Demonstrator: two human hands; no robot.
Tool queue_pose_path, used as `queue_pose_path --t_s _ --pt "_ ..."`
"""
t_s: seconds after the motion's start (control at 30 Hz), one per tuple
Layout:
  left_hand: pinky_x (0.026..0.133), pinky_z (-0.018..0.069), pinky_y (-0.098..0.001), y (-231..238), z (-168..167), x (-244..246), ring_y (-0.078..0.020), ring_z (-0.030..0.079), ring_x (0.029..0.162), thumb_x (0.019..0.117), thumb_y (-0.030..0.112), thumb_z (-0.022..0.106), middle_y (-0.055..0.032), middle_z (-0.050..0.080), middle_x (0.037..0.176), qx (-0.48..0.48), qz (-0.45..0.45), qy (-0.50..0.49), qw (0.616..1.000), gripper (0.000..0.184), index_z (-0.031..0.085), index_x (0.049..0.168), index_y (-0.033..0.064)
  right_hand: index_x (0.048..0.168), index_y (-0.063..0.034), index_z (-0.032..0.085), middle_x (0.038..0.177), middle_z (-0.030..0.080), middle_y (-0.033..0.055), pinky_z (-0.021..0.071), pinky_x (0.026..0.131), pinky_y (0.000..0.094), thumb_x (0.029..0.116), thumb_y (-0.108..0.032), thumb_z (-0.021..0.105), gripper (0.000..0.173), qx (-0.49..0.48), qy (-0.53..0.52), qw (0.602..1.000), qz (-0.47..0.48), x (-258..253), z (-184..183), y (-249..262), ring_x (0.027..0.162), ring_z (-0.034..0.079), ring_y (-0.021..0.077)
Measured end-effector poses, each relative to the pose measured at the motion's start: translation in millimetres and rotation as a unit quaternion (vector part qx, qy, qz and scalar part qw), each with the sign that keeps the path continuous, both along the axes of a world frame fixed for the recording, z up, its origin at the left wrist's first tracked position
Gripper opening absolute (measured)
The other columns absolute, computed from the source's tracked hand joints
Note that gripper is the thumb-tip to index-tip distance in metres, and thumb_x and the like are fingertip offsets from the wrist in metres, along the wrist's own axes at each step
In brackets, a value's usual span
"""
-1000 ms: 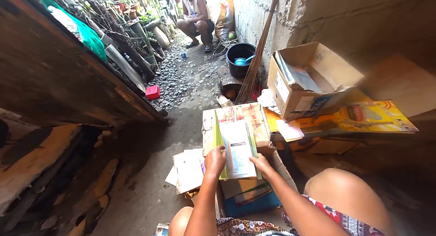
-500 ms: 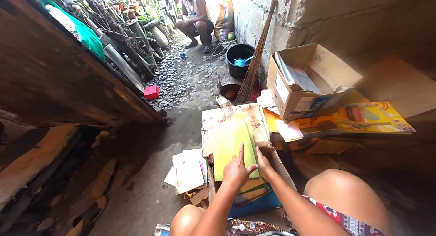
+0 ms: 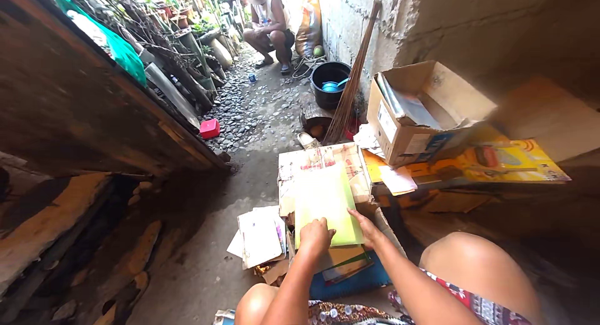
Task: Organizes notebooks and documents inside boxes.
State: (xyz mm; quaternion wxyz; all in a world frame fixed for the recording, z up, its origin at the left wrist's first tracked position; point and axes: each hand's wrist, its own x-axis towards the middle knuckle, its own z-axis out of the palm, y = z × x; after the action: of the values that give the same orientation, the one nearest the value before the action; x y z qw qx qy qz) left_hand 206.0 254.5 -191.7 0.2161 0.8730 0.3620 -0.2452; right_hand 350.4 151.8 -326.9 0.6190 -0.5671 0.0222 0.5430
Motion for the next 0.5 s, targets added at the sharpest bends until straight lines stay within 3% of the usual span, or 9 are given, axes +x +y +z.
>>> queue_pose_path --t_s 0.17,0.3,0.37,0.5 --pt "0.1 0.0495 -0.0618 14.3 7.2 -7.1 -0.0381 0.063 0.121 0.1046 0.049 0.052 -0.0185 0.066 0.13 0.017 0.032 -0.023 0.999 0.055 0.057 0.142 0.01 0.138 0.0006 0.051 0.115 0.069 0.0217 0.0603 0.086 0.0479 0.0973 -0.013 0.066 0.046 -0.043 -0.045 0.996 0.069 -6.7 1.6 -2.3 0.099 0.072 0.0307" --pt "0.103 0.0483 -0.0609 29.9 14.8 -17.2 -0.0373 0.064 0.122 0.1045 0.05 0.052 -0.019 0.067 0.13 0.043 0.075 -0.061 0.994 0.057 0.056 0.145 0.0106 0.135 0.0034 0.055 0.117 0.068 0.0228 0.0594 0.09 0.0482 0.0926 -0.006 0.071 0.046 -0.047 -0.142 0.984 0.092 -9.4 18.4 4.5 0.1 0.071 0.0305" --pt "0.099 0.0505 -0.0611 37.4 18.7 -21.4 -0.0371 0.066 0.117 0.1041 0.049 0.053 -0.0181 0.069 0.126 0.059 0.113 -0.082 0.989 0.054 0.058 0.144 0.0121 0.134 0.0032 0.057 0.117 0.069 0.022 0.0591 0.092 0.0477 0.0923 -0.004 0.069 0.044 -0.024 -0.186 0.977 0.103 -13.5 30.3 4.8 0.101 0.072 0.0291" --pt "0.096 0.051 -0.0649 50.6 30.1 -32.6 -0.0408 0.067 0.114 0.1077 0.035 0.048 -0.0204 0.07 0.122 0.106 0.18 -0.122 0.97 0.043 0.06 0.142 0.012 0.14 -0.0029 0.059 0.129 0.067 0.0195 0.0514 0.106 0.0499 0.096 -0.009 0.065 0.045 -0.008 -0.316 0.935 0.163 -16.8 51.1 2.7 0.119 0.067 0.0286"
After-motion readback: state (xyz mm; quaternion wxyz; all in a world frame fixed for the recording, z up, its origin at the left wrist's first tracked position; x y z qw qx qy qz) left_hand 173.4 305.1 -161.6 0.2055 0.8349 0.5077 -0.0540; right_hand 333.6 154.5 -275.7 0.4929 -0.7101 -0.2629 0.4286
